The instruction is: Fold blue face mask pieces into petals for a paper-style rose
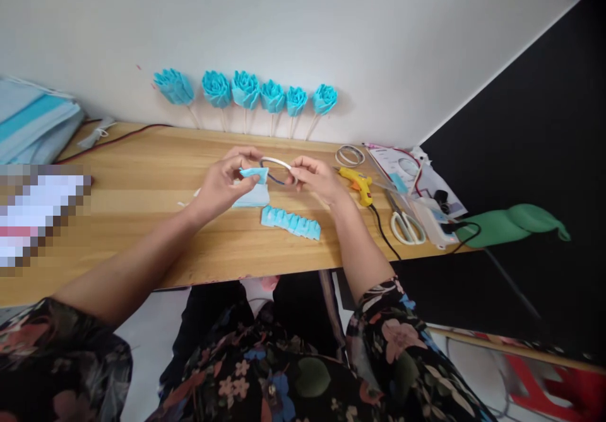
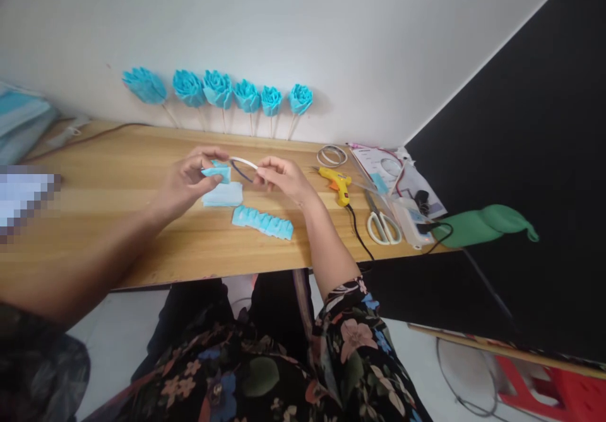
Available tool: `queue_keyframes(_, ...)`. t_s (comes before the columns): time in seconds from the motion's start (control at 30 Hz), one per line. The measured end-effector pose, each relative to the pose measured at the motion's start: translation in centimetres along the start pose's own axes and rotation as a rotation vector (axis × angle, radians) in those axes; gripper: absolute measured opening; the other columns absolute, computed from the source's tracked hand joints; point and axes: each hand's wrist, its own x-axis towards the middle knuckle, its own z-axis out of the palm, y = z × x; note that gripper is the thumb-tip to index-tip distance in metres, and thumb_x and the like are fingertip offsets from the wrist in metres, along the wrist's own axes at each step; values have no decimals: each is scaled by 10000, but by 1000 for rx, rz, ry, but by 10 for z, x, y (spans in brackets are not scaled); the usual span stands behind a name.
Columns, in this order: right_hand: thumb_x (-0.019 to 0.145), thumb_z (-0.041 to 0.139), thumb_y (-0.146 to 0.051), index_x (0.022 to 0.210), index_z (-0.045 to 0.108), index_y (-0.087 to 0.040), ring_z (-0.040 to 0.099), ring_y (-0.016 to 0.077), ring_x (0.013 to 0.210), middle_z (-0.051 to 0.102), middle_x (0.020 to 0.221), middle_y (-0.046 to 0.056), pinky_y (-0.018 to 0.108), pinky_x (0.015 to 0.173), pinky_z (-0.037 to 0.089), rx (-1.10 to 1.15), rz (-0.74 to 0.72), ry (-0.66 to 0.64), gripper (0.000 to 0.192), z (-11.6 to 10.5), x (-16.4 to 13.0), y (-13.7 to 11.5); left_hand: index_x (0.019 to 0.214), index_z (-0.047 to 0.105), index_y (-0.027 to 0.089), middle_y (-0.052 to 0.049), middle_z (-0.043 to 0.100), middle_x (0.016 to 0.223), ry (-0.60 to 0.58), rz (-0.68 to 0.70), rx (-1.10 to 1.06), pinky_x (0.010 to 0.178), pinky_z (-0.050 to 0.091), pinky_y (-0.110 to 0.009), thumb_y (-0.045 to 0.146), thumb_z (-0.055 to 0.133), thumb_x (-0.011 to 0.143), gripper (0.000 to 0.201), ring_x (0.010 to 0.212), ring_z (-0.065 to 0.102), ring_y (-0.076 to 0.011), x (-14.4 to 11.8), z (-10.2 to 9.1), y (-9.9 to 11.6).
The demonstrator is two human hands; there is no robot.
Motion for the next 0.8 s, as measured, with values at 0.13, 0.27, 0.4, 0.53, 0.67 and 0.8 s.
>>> queue_keyframes(0.13,784,751,-441,866,663,-166,629,107,663,739,758,26,220,603,485,160,3,-105,300,12,-6,-11,677,542,189,-132,676,1187,-116,-27,-65,763,488,-314,355,758,763,285,1058,630,-243,-3,1,6)
queue_keyframes(0.27,791,748,-406,898,705,-157,598,85,635,735,764,24,198,546,430,230,18,-198,274,13,-6,-9,680,578,187,-56,684,816,-188,-158,-154,655,455,-293,370,779,762,283,748,608,-167,-5,1,4)
queue_keyframes(0.4,775,753,-400,984,749,-171,580,83,642,739,803,23,204,533,417,340,9,-208,311,12,-6,-6,677,559,203,-5,616,667,-136,-210,-409,612,435,-296,390,795,756,311,631,559,-144,-5,1,3)
queue_keyframes(0.53,775,767,-414,1041,774,-200,629,104,727,746,865,38,204,549,436,426,-22,-209,342,11,-7,-7,661,516,217,-5,603,670,-91,-243,-570,616,450,-324,422,819,715,370,604,539,-149,-2,1,2)
queue_keyframes(0.67,761,799,-417,1077,779,-224,660,118,807,762,941,45,209,602,477,465,-27,-223,371,11,-8,-7,679,514,226,-16,587,679,-76,-266,-561,619,446,-343,470,794,720,374,612,527,-161,-1,0,0)
queue_keyframes(0.8,761,811,-418,1050,777,-219,631,92,718,766,896,28,218,626,490,479,-29,-237,353,12,-7,-5,679,501,223,-12,583,669,-93,-272,-544,605,430,-339,485,793,715,393,598,520,-158,-1,0,0)
